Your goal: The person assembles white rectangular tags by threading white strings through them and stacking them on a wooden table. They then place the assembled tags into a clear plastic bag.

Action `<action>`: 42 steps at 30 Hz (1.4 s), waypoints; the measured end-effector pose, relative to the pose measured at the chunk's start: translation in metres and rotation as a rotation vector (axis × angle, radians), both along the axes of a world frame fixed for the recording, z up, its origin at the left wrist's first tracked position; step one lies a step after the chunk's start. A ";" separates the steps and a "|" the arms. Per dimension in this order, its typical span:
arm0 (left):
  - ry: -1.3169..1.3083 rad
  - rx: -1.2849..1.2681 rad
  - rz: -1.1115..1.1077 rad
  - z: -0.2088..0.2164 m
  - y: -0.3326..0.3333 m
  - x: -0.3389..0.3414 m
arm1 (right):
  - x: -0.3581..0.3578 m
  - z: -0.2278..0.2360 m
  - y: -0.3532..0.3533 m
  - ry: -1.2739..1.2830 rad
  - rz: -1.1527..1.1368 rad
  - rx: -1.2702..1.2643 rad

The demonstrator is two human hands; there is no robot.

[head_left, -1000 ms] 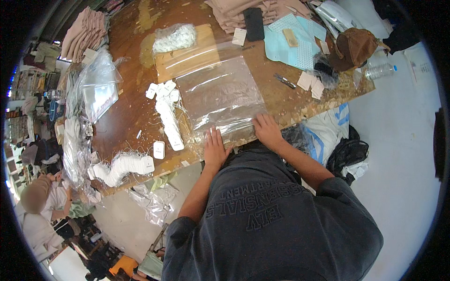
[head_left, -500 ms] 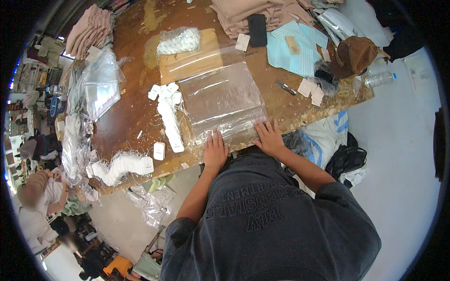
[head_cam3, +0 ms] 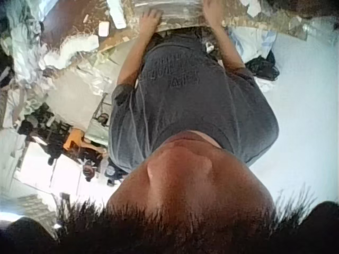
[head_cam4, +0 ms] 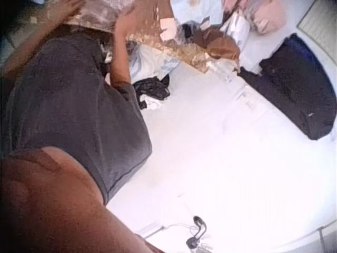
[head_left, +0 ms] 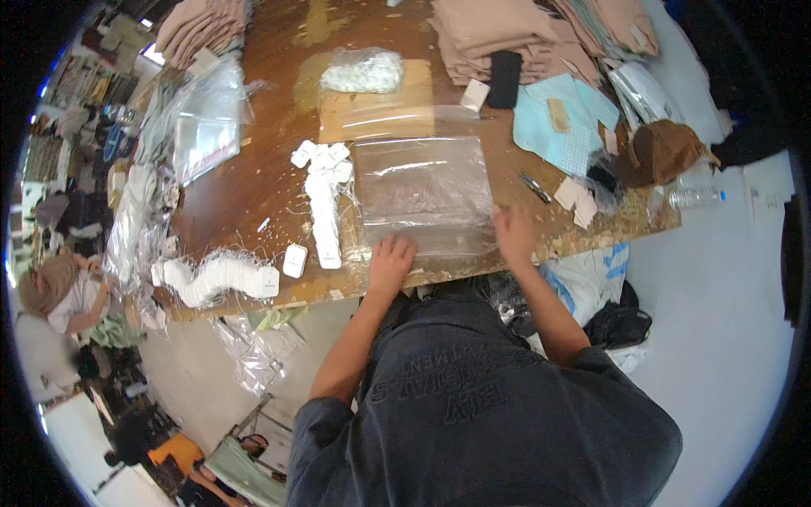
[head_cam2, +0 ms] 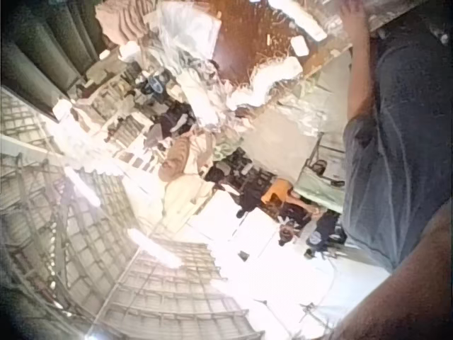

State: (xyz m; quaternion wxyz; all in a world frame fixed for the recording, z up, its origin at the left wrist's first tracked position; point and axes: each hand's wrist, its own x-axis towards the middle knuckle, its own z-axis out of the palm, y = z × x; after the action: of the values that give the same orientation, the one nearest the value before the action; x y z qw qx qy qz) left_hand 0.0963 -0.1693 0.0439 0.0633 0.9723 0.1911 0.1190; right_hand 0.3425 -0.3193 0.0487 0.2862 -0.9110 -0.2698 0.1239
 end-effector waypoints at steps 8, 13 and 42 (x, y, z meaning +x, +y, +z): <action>-0.208 0.030 0.045 0.052 0.005 -0.035 | 0.019 -0.015 0.052 1.442 -0.084 0.377; -0.448 0.339 0.431 0.089 0.036 -0.067 | -0.018 0.015 0.096 1.581 0.195 0.774; -1.452 -1.168 0.837 0.105 0.355 -0.407 | -0.337 0.056 0.388 1.240 1.102 0.314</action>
State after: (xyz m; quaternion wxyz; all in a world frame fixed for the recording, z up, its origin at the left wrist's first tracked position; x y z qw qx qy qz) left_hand -0.3109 0.1853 0.1492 0.5813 0.3378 0.4593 0.5806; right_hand 0.0053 0.0683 0.1047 0.4042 -0.3658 -0.4839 0.6845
